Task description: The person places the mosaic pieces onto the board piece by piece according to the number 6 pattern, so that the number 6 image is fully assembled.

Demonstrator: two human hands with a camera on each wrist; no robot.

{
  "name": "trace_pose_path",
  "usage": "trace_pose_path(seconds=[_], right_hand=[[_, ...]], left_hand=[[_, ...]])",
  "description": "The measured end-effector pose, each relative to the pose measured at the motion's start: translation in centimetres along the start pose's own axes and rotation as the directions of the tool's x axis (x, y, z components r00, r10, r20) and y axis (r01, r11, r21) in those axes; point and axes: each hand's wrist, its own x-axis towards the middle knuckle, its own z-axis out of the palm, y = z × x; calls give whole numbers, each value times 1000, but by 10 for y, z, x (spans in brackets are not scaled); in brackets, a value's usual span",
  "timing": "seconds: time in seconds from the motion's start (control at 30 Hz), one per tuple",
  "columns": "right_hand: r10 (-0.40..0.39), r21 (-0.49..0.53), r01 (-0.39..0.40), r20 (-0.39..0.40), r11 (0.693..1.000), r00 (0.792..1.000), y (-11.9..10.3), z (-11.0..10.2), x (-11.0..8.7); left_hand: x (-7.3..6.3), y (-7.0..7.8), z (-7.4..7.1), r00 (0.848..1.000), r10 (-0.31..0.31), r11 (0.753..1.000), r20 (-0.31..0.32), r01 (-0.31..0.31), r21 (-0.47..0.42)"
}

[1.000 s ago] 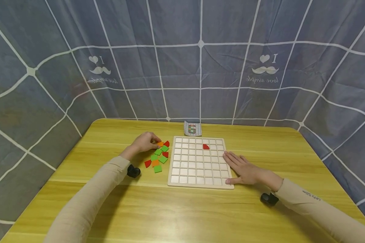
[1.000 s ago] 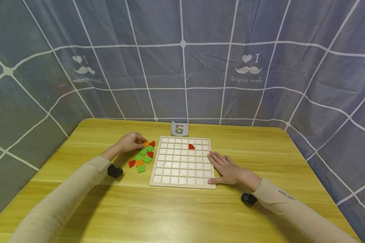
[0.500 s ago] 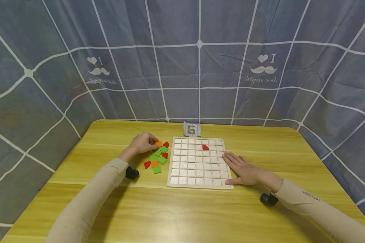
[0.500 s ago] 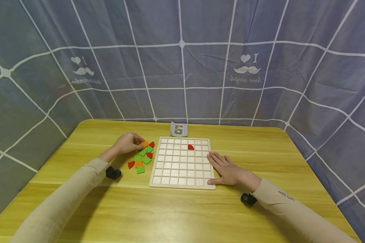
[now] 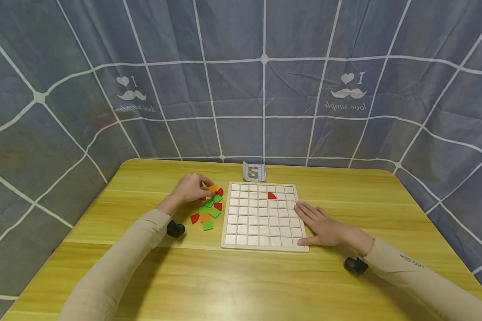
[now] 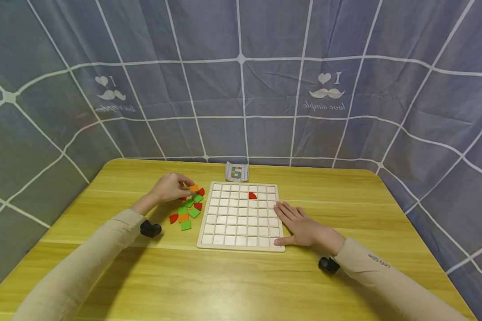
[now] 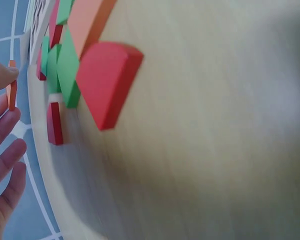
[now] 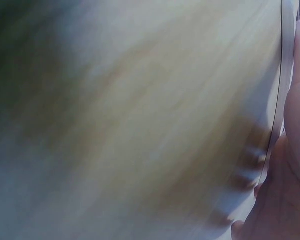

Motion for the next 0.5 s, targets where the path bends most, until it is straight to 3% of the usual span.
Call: trace_pose_path(seconds=[0.5], right_hand=[[-59,4,59,-65,998,996,3,4,0]], left_hand=[[12,25,13,995,103,995,4,-102,-21]])
